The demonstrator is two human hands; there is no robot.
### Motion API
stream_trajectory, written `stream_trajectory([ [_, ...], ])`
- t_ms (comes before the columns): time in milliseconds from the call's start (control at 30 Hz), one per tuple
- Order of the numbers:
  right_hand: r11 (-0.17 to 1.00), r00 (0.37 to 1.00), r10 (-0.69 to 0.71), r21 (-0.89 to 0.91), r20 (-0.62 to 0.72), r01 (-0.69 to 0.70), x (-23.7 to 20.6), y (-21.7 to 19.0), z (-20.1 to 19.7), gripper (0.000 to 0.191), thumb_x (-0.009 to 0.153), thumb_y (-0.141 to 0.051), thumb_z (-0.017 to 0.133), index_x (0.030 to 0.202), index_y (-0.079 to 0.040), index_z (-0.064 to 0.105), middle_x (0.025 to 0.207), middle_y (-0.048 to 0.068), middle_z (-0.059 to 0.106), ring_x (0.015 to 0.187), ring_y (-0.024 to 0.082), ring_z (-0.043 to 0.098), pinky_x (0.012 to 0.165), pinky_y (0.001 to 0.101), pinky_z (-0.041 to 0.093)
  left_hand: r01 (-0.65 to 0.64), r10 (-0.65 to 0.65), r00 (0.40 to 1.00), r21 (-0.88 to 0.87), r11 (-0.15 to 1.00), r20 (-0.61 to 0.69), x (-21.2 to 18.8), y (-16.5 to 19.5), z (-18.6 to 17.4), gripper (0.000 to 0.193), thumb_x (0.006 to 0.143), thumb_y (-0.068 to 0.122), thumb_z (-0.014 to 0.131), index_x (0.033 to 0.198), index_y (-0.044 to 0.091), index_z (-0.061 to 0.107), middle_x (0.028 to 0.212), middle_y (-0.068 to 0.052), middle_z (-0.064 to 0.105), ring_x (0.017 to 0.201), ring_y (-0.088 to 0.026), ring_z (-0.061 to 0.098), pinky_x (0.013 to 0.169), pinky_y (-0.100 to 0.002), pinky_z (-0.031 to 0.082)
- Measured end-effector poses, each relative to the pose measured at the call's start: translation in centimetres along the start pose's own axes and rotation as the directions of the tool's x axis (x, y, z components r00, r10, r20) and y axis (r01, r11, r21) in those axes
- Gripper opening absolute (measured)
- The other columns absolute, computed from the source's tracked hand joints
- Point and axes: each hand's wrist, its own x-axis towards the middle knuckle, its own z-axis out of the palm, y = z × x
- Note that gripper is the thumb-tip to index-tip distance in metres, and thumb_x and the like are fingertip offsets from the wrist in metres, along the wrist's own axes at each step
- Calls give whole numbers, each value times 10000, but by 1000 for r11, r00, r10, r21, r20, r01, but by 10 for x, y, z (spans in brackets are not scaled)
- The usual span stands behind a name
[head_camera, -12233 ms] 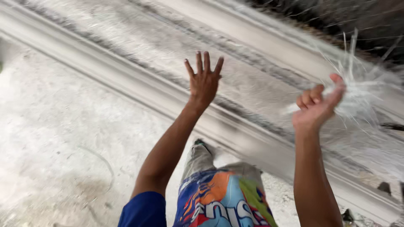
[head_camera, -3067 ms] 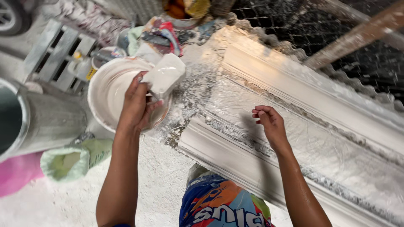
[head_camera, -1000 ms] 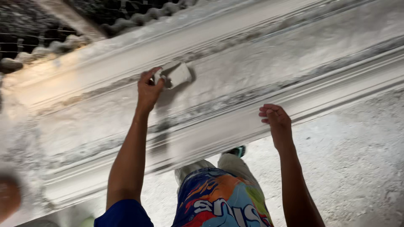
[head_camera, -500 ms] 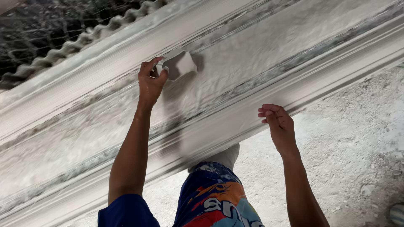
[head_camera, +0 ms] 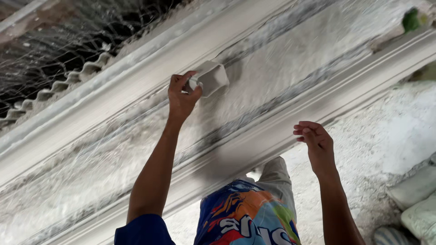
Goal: The person retrieves a bundle of white fiberglass strands from a bucket and lays them over a long white molding profile. They then use a small plastic cup to scoop a white liquid from a bucket and pour it over the strands, smoothing the matting with their hands to embed it into the liquid.
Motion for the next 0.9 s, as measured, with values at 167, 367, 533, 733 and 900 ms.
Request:
stream_trajectory([
  [167, 997, 996, -20, 75, 90, 13, 95, 4, -105, 237, 1092, -174, 543, 1265, -31, 621, 1160, 75, 702, 1050, 158, 666, 892, 310, 535, 5, -5, 1000, 16, 1000, -29, 45, 32, 112, 374, 850, 73, 793, 1221, 93, 747, 962, -33, 485, 767, -108, 513, 692, -284, 494],
  [367, 999, 972, -43, 23, 232, 39, 222, -2, -246, 258, 1084, -190, 546, 1276, -29, 610, 1172, 77, 698, 1048, 160, 663, 881, 315, 532, 6, -1, 994, 54, 999, -105, 99, 76, 250, 407, 843, 67, 793, 1244, 104, 734, 978, -21, 497, 758, -102, 526, 691, -281, 510],
  [533, 995, 948, 0, -94, 319, 31, 286, -25, -326, 279, 1077, -204, 534, 1282, -33, 615, 1173, 78, 704, 1060, 154, 666, 867, 313, 534, 9, -1, 983, 44, 999, -185, 126, 128, 339, 424, 810, 97, 808, 1229, 123, 746, 981, -44, 483, 794, -139, 535, 717, -309, 517],
  [733, 995, 945, 30, -104, 326, 4, 331, -29, -370, 266, 1075, -199, 540, 1272, -43, 625, 1175, 71, 708, 1058, 151, 664, 863, 308, 533, 1, 13, 979, 67, 998, -203, 165, 170, 431, 433, 809, 159, 818, 1234, 130, 740, 983, -55, 503, 825, -172, 545, 746, -338, 526],
  [900, 987, 925, 103, -154, 365, -49, 355, -30, -378, 286, 1063, -216, 537, 1292, -64, 618, 1200, 68, 707, 1060, 153, 660, 858, 316, 535, 85, -78, 978, 30, 996, -193, 181, 190, 490, 456, 813, 192, 815, 1258, 158, 721, 1037, -72, 544, 841, -162, 581, 699, -294, 623],
])
